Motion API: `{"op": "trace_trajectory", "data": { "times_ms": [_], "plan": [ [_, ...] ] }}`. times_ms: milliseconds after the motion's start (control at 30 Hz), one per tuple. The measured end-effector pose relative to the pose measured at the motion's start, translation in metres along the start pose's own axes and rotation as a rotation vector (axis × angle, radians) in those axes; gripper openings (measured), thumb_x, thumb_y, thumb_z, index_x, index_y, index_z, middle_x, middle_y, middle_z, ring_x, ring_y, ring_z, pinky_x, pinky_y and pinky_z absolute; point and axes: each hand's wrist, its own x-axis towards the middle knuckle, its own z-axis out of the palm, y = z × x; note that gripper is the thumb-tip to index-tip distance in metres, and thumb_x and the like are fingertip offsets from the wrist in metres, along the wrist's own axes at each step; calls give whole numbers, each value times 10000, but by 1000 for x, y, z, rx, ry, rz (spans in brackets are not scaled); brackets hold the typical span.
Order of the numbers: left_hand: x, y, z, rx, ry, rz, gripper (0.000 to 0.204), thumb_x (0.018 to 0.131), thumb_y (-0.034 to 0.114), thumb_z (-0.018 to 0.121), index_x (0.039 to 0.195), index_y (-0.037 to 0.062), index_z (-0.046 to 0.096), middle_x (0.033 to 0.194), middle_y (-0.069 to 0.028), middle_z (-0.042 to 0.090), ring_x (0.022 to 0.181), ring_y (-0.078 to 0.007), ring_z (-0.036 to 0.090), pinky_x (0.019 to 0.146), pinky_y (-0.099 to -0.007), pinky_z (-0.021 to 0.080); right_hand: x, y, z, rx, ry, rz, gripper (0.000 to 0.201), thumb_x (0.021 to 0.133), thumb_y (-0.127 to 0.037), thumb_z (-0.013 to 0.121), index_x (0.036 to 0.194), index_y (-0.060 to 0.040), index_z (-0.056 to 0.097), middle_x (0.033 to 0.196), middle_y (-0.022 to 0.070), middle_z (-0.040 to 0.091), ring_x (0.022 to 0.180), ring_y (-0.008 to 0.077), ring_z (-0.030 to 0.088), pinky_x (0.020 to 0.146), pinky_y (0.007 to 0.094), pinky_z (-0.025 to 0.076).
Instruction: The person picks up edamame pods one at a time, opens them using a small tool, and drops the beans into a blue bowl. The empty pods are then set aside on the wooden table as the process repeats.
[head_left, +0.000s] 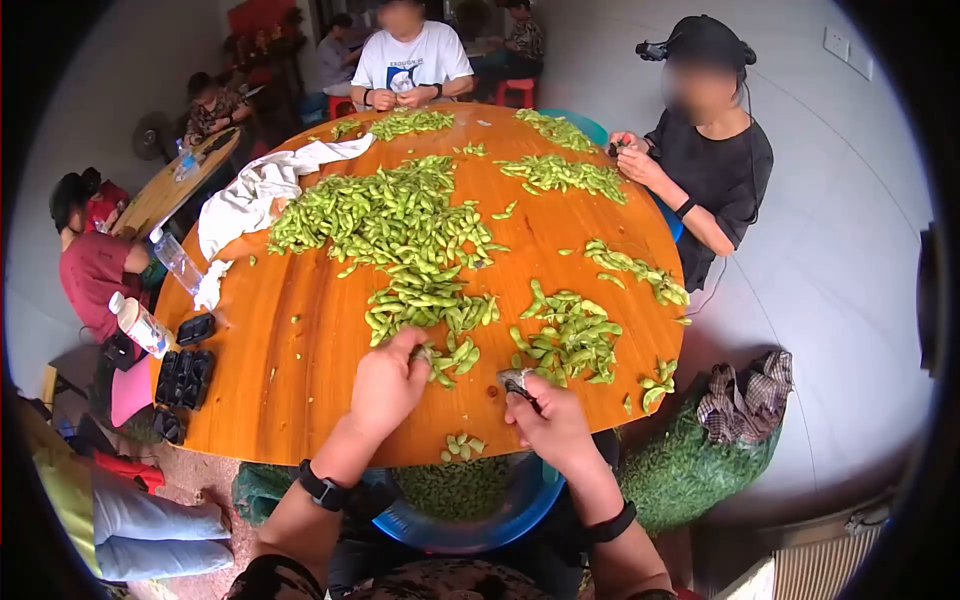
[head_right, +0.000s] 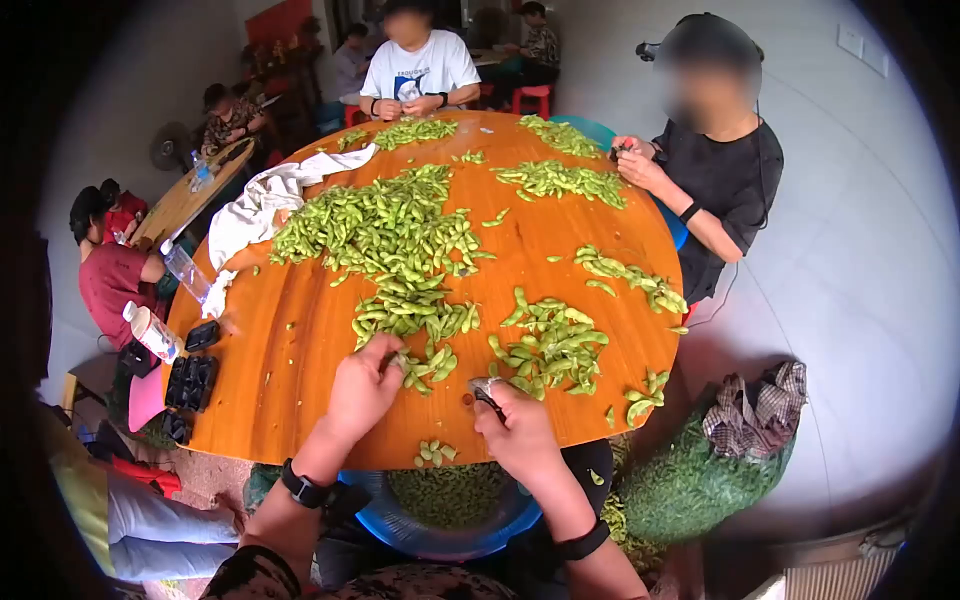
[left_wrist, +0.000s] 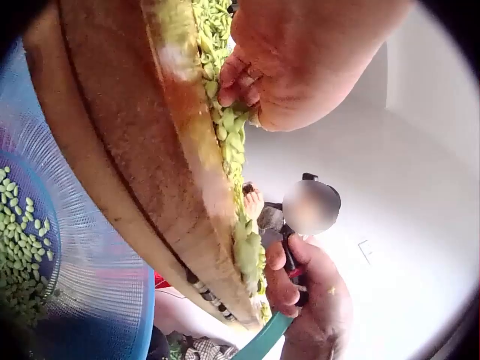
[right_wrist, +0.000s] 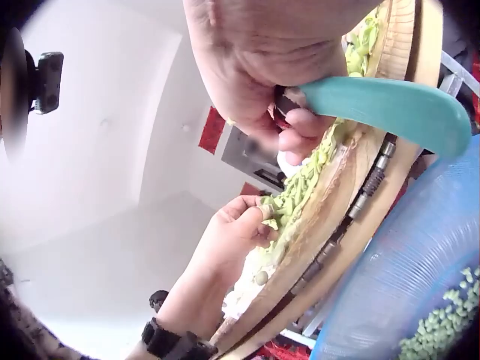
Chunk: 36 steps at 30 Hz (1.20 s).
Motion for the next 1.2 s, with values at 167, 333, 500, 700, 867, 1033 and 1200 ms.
{"op": "trace_trajectory", "data": {
  "times_ms": [167,333,500,700,867,1033,1200],
  "plan": [
    [1,-24,11,-617,-35,-16,162,882,-11,570,1034,20,616,831,-39,641,734,-121,599,674,-249,485,7,-19,12,24,-39,94,140,941,-111,534,1052,-48,591,717,-7,581,492,48,495,453,200,405],
    [-7,-11,11,-777,-174,-98,150,898,-6,567,1038,15,619,874,13,616,782,-59,539,689,-220,466,23,-24,24,116,-132,221,183,929,-109,538,1068,-1,586,729,22,602,493,59,517,441,224,436],
    [-10,-9,15,-742,-121,13,291,874,-46,555,1146,35,619,891,-39,625,725,-109,548,642,-246,459,22,-26,26,228,-144,290,163,937,-125,542,1040,-10,594,733,21,602,491,56,526,399,205,397],
    [-12,-8,11,-510,-134,177,403,818,-95,542,1173,75,627,859,-107,596,672,-211,551,628,-286,460,20,-19,31,215,-133,312,164,938,-133,549,1040,-16,602,722,22,600,485,51,520,392,196,380],
    [-11,-7,10,-483,-8,221,359,813,-78,556,1136,59,633,858,-117,604,704,-226,593,628,-295,478,21,-20,20,275,6,275,155,924,-126,571,1048,-43,614,711,6,602,475,35,490,417,177,384],
    [-1,-9,-7,-355,13,34,254,806,-25,591,1050,33,635,907,-135,615,774,-285,637,664,-334,507,20,-2,-49,-15,344,58,98,927,-71,521,966,-19,594,682,17,590,460,58,478,420,208,384],
    [5,0,8,4,-33,191,165,788,25,632,948,45,662,872,-114,607,737,-303,624,666,-370,509,10,-7,-56,-169,393,72,96,923,-66,506,908,-1,574,649,17,565,481,62,483,436,228,389]
  ]
}}
